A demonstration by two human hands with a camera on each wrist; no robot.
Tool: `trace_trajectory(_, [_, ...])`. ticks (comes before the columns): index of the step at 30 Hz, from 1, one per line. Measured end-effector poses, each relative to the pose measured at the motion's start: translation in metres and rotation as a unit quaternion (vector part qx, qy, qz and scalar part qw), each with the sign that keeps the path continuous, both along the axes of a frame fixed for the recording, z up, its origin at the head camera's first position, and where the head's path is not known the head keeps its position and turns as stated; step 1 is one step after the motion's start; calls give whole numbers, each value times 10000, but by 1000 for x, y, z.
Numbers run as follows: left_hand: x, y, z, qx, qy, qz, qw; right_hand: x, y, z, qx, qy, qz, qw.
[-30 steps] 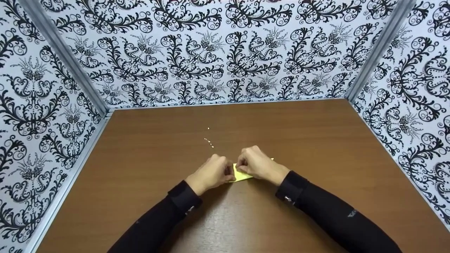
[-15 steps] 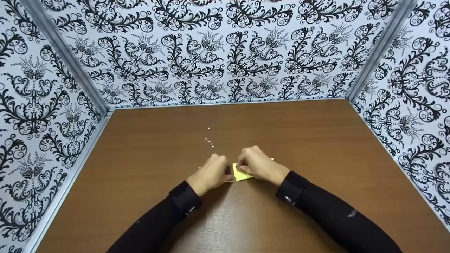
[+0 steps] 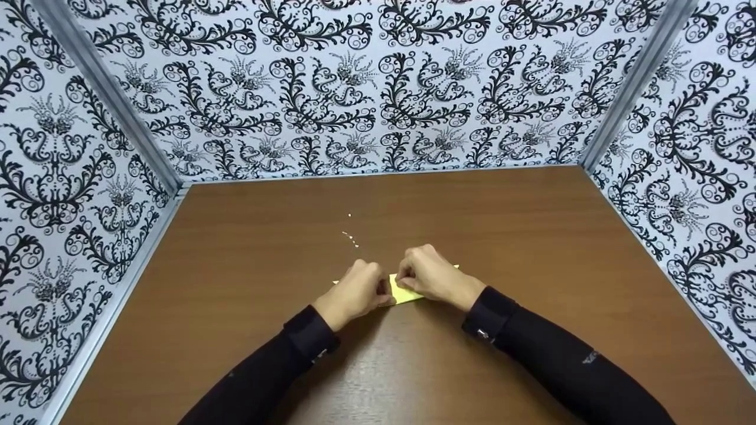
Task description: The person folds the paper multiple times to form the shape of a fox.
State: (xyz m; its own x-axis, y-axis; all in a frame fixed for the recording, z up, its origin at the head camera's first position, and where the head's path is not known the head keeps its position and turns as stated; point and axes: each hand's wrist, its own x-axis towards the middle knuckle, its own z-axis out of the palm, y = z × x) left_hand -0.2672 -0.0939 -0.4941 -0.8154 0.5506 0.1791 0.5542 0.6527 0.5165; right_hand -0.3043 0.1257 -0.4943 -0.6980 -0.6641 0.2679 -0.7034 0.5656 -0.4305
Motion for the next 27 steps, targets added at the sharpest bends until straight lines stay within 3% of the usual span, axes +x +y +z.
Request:
trace_trajectory(8, [4,-4,-1,22,38,79,10000,0,-1,0,54,-22,17,10000])
trace_trajectory(22, [9,-21,-1,-62,-458,448,9979,0,0,-1,27,29,8,10000])
trace_trajectory(27, [9,-32,0,-51,-806,593,9950,1,0,1,-40,8,13,10000])
